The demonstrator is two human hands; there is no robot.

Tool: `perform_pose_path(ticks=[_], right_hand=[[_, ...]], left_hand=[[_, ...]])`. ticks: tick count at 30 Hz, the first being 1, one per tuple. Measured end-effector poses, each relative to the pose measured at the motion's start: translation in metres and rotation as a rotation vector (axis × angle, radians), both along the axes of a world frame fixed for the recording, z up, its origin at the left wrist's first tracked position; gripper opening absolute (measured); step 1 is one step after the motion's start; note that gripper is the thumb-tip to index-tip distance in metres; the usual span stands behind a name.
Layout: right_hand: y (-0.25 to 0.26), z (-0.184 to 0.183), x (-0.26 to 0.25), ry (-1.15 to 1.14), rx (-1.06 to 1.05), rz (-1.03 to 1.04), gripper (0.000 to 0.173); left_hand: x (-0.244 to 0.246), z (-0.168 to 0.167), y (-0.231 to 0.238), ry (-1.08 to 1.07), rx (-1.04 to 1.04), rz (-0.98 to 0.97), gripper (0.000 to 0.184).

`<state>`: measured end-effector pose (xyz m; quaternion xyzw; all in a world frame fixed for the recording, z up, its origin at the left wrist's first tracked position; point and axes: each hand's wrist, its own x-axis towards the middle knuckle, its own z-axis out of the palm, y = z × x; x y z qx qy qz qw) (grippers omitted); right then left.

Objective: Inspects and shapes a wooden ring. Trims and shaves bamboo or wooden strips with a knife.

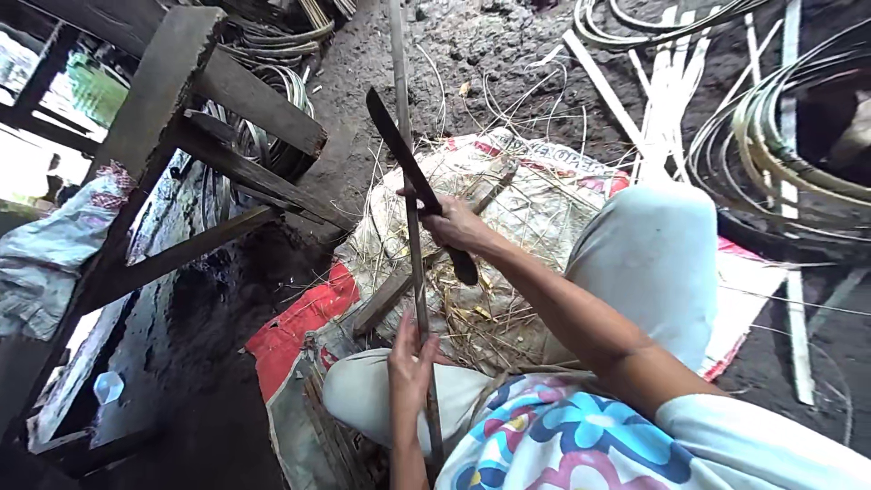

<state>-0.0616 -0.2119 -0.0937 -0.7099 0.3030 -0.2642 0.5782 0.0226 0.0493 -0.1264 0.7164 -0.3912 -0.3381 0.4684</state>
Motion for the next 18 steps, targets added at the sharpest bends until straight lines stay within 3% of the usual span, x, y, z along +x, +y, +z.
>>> perform_pose_path(ticks=[2, 4, 6, 9, 11, 15, 18], right_hand=[[0.019, -0.002, -0.003, -0.082, 0.070, 0.067, 0.044], [0.044, -0.008, -0.006, -0.062, -0.139, -0.027, 0.040], [0.057, -0.005, -0.004, 0.031, -0.389, -0.175, 0.042], [0.057, -0.003, 0.000, 0.158, -0.690, -0.355, 0.047], [0.052, -0.010, -0.001, 0.175, -0.795, -0.406, 0.041], [0.036, -0.004, 0.001, 0.157, -0.788, -0.498, 0.030], [-0.013, 0.020, -0.001, 0.310, -0.529, -0.560, 0.038]], left_hand=[[0.007, 0.020, -0.040, -0.163, -0.055, -0.006, 0.072], [0.008, 0.039, -0.080, -0.185, -0.132, 0.058, 0.066], [0.003, 0.050, -0.109, -0.074, -0.213, 0.118, 0.048], [-0.003, 0.051, -0.126, -0.122, -0.252, 0.151, 0.032], [-0.007, 0.047, -0.127, -0.176, -0.270, 0.155, 0.026], [-0.011, 0.048, -0.114, -0.186, -0.239, 0.123, 0.045], [-0.020, 0.037, -0.077, -0.175, -0.133, 0.089, 0.050]])
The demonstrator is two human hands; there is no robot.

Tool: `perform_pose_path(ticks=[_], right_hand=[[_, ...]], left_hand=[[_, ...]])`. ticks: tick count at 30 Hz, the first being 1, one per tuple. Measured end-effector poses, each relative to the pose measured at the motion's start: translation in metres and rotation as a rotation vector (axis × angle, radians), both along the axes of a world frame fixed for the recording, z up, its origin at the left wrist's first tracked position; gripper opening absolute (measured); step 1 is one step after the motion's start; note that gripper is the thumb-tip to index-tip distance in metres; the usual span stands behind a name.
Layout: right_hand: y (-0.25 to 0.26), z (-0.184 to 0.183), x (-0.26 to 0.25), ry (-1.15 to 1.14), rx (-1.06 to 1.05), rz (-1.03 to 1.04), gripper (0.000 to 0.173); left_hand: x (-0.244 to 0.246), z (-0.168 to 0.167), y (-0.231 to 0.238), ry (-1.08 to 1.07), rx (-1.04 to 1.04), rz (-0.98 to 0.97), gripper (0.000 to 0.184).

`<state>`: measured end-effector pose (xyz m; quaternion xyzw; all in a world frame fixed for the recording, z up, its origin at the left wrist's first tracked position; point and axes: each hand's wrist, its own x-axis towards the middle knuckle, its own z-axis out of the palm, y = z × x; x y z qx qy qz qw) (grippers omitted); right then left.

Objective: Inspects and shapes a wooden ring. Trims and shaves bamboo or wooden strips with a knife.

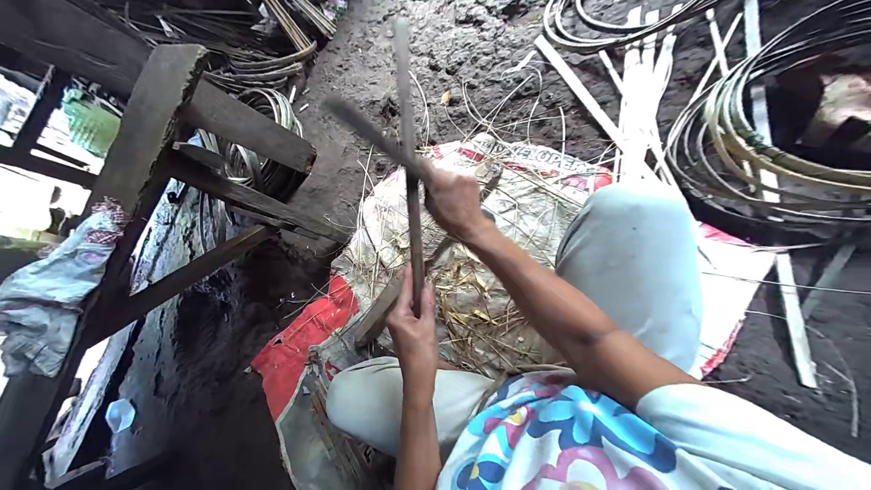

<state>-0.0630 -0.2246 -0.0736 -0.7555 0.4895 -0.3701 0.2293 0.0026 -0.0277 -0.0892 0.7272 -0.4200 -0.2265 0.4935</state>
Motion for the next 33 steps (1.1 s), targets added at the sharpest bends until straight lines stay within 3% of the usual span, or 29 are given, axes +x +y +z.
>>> perform_pose_path(ticks=[3, 6, 9, 14, 18, 21, 23, 25, 28, 30, 33], right_hand=[[-0.031, 0.013, -0.002, 0.075, 0.137, -0.010, 0.043], [0.020, -0.009, -0.002, -0.012, -0.049, 0.089, 0.026], [0.041, -0.027, 0.002, -0.086, -0.171, 0.134, 0.027], [-0.032, 0.014, -0.003, 0.046, 0.204, 0.061, 0.040], [-0.063, 0.012, 0.000, 0.099, 0.138, 0.028, 0.039], [-0.111, 0.012, -0.017, 0.053, 0.305, -0.037, 0.042], [-0.121, 0.010, -0.030, -0.054, 0.324, -0.058, 0.040], [-0.100, 0.005, -0.034, -0.303, 0.357, 0.034, 0.034], [-0.021, -0.002, -0.035, -0.716, 0.638, 0.314, 0.034], [0.013, -0.007, -0.038, -0.757, 0.694, 0.443, 0.024], [0.017, -0.011, -0.041, -0.714, 0.679, 0.523, 0.008]], left_hand=[[0.003, -0.009, 0.023, 0.076, 0.005, -0.005, 0.047], [0.012, -0.010, 0.015, 0.043, -0.045, 0.025, 0.046], [0.013, -0.005, 0.013, 0.053, -0.092, 0.026, 0.047], [0.003, -0.011, 0.053, 0.228, -0.090, -0.019, 0.046], [0.002, -0.016, 0.085, 0.348, -0.057, 0.010, 0.046], [0.006, -0.027, 0.126, 0.250, 0.059, -0.025, 0.043], [0.006, -0.025, 0.118, 0.030, 0.180, -0.004, 0.043], [0.005, -0.021, 0.083, -0.092, 0.228, 0.041, 0.044], [0.005, -0.017, 0.035, -0.023, 0.199, 0.024, 0.051], [-0.002, -0.013, 0.018, 0.066, 0.149, -0.054, 0.058], [-0.006, -0.013, 0.031, 0.239, 0.093, -0.166, 0.071]])
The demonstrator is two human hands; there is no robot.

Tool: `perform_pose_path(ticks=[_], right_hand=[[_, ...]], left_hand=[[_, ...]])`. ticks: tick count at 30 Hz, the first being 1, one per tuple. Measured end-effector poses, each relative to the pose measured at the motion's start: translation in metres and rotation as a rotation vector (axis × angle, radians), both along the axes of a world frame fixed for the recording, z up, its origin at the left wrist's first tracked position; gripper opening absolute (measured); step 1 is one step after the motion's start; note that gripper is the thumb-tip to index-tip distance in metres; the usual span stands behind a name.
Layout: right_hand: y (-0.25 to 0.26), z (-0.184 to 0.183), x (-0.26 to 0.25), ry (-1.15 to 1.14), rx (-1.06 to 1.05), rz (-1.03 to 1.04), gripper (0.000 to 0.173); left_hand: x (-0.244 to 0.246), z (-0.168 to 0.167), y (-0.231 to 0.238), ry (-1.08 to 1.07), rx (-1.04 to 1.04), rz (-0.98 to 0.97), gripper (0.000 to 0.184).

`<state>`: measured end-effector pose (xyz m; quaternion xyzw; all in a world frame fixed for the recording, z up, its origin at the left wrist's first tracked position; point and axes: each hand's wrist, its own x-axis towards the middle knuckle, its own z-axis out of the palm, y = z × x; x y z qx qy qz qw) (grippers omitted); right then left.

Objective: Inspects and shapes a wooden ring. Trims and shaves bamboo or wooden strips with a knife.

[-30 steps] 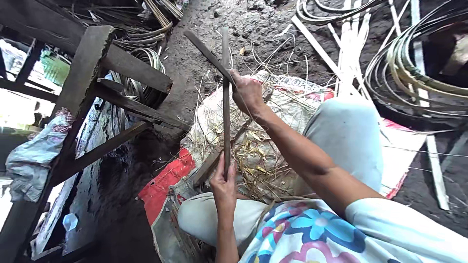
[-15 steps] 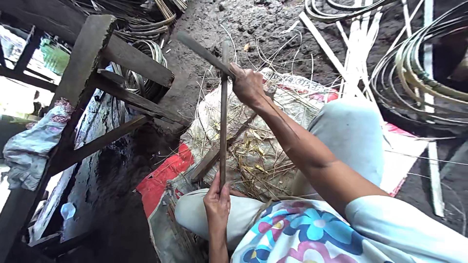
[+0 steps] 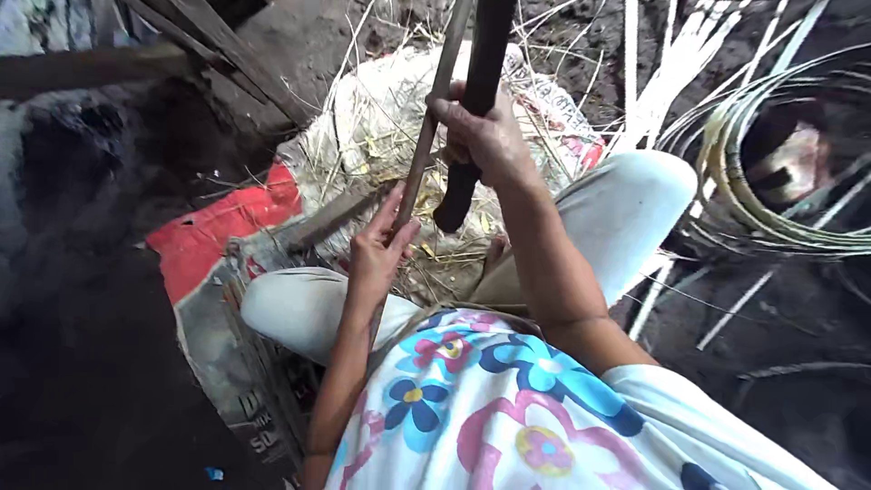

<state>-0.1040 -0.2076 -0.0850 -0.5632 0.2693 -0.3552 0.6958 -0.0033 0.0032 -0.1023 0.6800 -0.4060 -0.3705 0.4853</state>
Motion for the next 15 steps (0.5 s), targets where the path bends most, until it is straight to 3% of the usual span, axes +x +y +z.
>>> perform_pose_path(ticks=[2, 3, 5, 7, 10, 15], right_hand=[[-0.017, 0.008, -0.003, 0.025, 0.001, -0.027, 0.006], [-0.028, 0.014, -0.005, 0.042, -0.002, -0.045, 0.007], [-0.040, 0.026, -0.007, 0.137, -0.066, -0.095, 0.015], [-0.032, 0.030, -0.011, 0.380, -0.305, -0.133, 0.024], [0.025, 0.023, -0.013, 0.730, -0.721, -0.091, 0.036], [0.107, -0.018, -0.005, 0.766, -1.133, -0.017, 0.038]], left_hand=[[0.010, -0.016, 0.031, 0.101, 0.048, -0.093, 0.079], [0.012, -0.030, 0.050, 0.149, 0.087, -0.104, 0.072], [0.007, -0.053, 0.078, 0.182, 0.106, -0.024, 0.036], [0.000, -0.052, 0.082, 0.071, 0.088, 0.112, 0.028], [0.000, -0.027, 0.061, -0.195, 0.076, 0.264, 0.027], [0.001, -0.005, 0.038, -0.424, 0.024, 0.328, 0.024]])
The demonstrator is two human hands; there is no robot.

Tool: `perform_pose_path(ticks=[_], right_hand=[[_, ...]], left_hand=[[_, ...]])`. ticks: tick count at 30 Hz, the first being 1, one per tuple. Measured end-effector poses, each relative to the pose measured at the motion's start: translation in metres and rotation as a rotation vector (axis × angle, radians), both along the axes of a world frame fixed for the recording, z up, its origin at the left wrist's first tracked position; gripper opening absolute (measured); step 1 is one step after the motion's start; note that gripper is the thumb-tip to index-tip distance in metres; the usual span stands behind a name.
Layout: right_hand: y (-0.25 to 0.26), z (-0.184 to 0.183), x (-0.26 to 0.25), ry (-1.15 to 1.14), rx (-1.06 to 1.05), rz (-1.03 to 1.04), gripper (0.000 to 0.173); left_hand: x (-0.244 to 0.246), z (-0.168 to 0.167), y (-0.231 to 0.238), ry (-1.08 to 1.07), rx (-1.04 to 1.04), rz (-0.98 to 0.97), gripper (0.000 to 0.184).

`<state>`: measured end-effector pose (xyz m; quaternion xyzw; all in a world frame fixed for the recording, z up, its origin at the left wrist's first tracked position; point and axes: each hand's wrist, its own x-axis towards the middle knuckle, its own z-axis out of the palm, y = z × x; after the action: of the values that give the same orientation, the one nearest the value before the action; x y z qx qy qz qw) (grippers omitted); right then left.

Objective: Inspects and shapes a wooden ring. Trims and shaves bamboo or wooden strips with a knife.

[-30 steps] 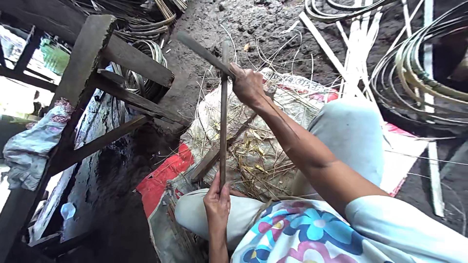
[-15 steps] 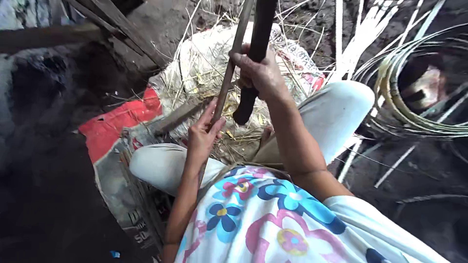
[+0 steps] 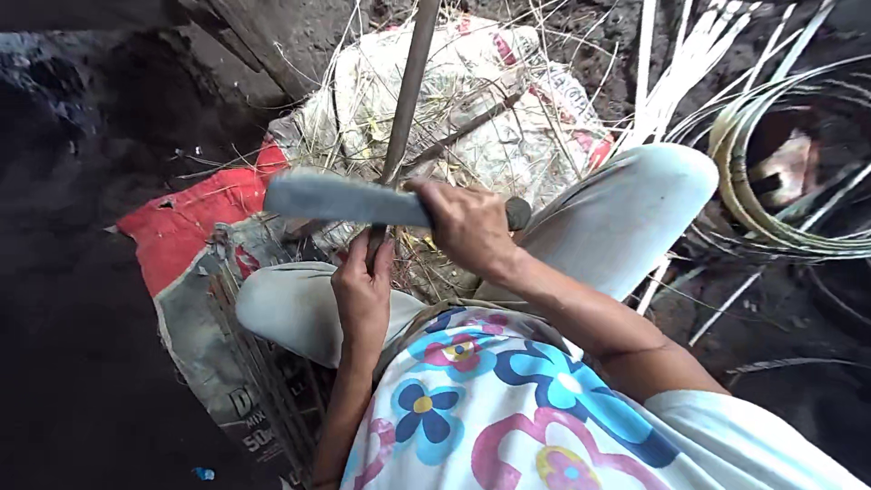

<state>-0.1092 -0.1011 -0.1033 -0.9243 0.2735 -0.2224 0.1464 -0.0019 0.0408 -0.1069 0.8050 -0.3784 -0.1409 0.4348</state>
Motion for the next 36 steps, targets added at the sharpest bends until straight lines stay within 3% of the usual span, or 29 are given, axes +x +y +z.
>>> perform_pose_path(ticks=[3, 8, 12, 16, 22, 26, 31, 33, 36], right_hand=[[0.004, -0.010, 0.008, -0.003, -0.090, 0.031, 0.032], [-0.012, -0.004, 0.019, 0.000, -0.049, -0.125, 0.034], [0.000, -0.012, 0.016, 0.017, -0.059, -0.013, 0.031], [-0.012, -0.011, 0.021, 0.004, 0.024, -0.130, 0.038], [-0.015, -0.021, 0.018, 0.010, -0.011, -0.031, 0.039], [-0.069, 0.005, 0.018, -0.147, 0.335, -0.163, 0.037], [-0.098, 0.012, 0.018, -0.785, 1.116, -0.083, 0.020], [-0.096, 0.014, 0.017, -0.797, 1.257, -0.085, 0.015], [-0.084, 0.013, 0.016, -0.619, 1.210, -0.035, 0.018]], left_hand=[[-0.001, -0.001, -0.001, -0.051, -0.027, -0.003, 0.020], [0.000, -0.002, 0.005, -0.048, -0.006, 0.025, 0.027], [0.004, -0.006, 0.002, -0.029, -0.023, 0.038, 0.024], [0.005, -0.010, 0.005, 0.072, -0.056, 0.011, 0.024], [0.010, -0.025, 0.012, 0.071, -0.069, 0.021, 0.024], [0.010, -0.035, 0.036, 0.177, -0.029, -0.011, 0.023], [0.018, -0.053, 0.057, 0.233, 0.075, -0.095, 0.019], [0.024, -0.044, 0.037, 0.178, 0.101, -0.175, 0.028], [0.031, -0.012, -0.032, 0.189, 0.068, -0.304, 0.051]])
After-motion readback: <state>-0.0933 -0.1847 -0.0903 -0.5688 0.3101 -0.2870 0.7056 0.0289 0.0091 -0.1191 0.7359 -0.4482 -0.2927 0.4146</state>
